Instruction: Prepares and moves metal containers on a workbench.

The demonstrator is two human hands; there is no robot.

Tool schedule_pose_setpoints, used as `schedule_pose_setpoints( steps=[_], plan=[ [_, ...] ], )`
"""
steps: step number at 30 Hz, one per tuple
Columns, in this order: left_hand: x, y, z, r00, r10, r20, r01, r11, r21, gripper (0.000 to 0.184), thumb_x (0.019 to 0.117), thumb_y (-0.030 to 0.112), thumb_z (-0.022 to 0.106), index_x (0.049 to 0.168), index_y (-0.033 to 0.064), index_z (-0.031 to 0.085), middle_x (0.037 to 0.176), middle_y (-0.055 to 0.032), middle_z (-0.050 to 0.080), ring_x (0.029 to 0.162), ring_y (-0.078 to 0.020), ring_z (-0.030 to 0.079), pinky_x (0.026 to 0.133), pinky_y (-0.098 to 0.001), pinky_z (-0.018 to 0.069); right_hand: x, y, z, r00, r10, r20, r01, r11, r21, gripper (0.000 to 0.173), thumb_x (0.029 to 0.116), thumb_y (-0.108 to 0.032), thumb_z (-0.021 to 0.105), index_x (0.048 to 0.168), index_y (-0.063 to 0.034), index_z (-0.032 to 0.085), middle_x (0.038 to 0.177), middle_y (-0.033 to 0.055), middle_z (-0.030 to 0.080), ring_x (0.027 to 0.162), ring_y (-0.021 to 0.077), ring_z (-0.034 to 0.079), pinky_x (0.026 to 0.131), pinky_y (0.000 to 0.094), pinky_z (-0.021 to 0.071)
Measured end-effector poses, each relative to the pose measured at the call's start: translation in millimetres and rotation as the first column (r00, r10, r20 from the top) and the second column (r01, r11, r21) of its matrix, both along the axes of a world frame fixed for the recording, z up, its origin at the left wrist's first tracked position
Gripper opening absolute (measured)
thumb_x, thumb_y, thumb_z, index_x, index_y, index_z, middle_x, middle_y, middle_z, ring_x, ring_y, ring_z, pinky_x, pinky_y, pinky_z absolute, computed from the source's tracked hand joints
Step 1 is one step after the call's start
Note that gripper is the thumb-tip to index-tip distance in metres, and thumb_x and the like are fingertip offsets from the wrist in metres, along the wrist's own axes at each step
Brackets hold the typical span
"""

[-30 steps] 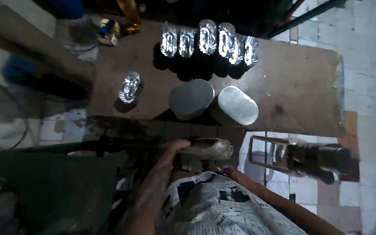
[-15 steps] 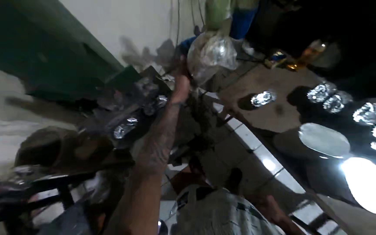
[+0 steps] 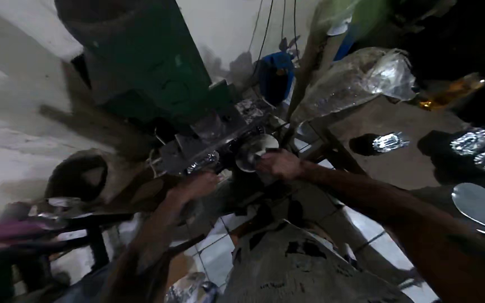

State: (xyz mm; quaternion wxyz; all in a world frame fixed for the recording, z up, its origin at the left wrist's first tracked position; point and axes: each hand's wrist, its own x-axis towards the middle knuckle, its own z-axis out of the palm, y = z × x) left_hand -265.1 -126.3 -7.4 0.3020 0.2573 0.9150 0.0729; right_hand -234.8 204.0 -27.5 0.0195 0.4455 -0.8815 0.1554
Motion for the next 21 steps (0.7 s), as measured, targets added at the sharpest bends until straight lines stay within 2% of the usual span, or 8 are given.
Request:
schedule_pose_setpoints(
  steps=[4,6,7,8,11,14,18,21],
  plan=[
    [68.6,10.0,65.8,0.994,-0.004,0.110,-0.021,0.974,0.226,0.035,0.1073,0.026,0.053,0.113,-0.0046,0.069,0.111,-0.0225,0.068,0.109,-0.0356,0.065,0.099,-0.0525,0.0495,-47.8,-61.3,1.2,0.983,-0.056,0.175,0.023,0.982,0.186,0.031,0.1024,-0.002,0.050,0.128,-0.0025,0.067,0.140,0.0141,0.062,0.135,0.0348,0.054,0.111,0.0593,0.0416],
    [108.2,12.9,71.3,0.978,-0.101,0.181,-0.003,0.868,0.497,0.023,0.0970,0.013,0.063,0.114,-0.0006,0.070,0.104,-0.0134,0.071,0.097,-0.0193,0.068,0.092,-0.0360,0.0557,-32.3,-113.3,27.8,0.942,-0.092,0.324,0.033,0.983,0.182,0.034,0.1046,-0.004,0.047,0.135,0.0001,0.062,0.149,0.0151,0.056,0.140,0.0367,0.049,0.115,0.0602,0.0366],
    [125.4,19.2,69.9,0.968,-0.170,0.186,0.023,0.794,0.607,0.020,0.0966,0.012,0.064,0.111,-0.0014,0.071,0.099,-0.0121,0.071,0.092,-0.0155,0.069,0.088,-0.0319,0.0563,-24.0,-144.2,69.1,0.885,-0.154,0.439,-0.039,0.916,0.400,0.039,0.1078,-0.004,0.044,0.146,-0.0014,0.052,0.160,0.0122,0.043,0.148,0.0347,0.040,0.119,0.0576,0.0336],
    [138.4,26.5,69.2,0.960,-0.238,0.150,0.074,0.727,0.682,0.017,0.0957,0.010,0.065,0.105,-0.0024,0.072,0.096,-0.0136,0.072,0.090,-0.0179,0.069,0.086,-0.0335,0.0566,-19.3,-164.5,80.2,0.870,-0.136,0.475,-0.075,0.914,0.398,0.039,0.1061,-0.001,0.046,0.145,0.0024,0.052,0.159,0.0159,0.042,0.146,0.0385,0.041,0.117,0.0604,0.0357],
    [164.2,34.4,65.1,0.955,-0.241,0.170,0.031,0.655,0.755,0.023,0.0946,0.008,0.066,0.113,-0.0043,0.071,0.113,-0.0193,0.070,0.111,-0.0252,0.067,0.100,-0.0391,0.0525,-34.5,-184.1,36.3,0.934,0.027,0.355,-0.147,0.938,0.314,0.033,0.1033,-0.004,0.052,0.134,0.0051,0.059,0.151,0.0198,0.050,0.137,0.0406,0.050,0.107,0.0618,0.0440],
    [179.7,41.9,65.2,0.890,-0.091,0.447,-0.301,0.620,0.725,0.039,0.0981,0.011,0.063,0.133,-0.0050,0.057,0.131,-0.0149,0.062,0.119,-0.0110,0.061,0.105,-0.0296,0.0495,-27.1,-148.3,34.5,0.920,0.128,0.370,-0.271,0.891,0.365,0.039,0.1008,-0.013,0.060,0.135,0.0058,0.058,0.145,0.0233,0.053,0.140,0.0416,0.046,0.115,0.0602,0.0370],
    [177.2,60.3,66.7,0.858,-0.150,0.491,-0.133,0.859,0.495,0.031,0.1047,0.024,0.050,0.100,-0.0018,0.068,0.086,-0.0152,0.066,0.082,-0.0267,0.065,0.076,-0.0477,0.0534,-2.2,-69.1,138.5,0.727,-0.112,0.678,-0.310,0.826,0.470,0.032,0.1010,-0.028,0.065,0.113,0.0006,0.072,0.107,0.0204,0.070,0.104,0.0387,0.066,0.091,0.0612,0.0509],
    [163.5,71.0,42.3,0.725,-0.330,0.605,-0.017,0.869,0.495,0.025,0.1008,0.020,0.058,0.092,-0.0010,0.068,0.077,-0.0116,0.063,0.071,-0.0240,0.061,0.066,-0.0457,0.0516,-55.6,20.3,191.0,0.771,-0.216,0.599,-0.087,0.897,0.434,0.033,0.1026,-0.034,0.062,0.114,-0.0043,0.071,0.099,0.0159,0.069,0.094,0.0330,0.067,0.086,0.0585,0.0523]
  ],
)
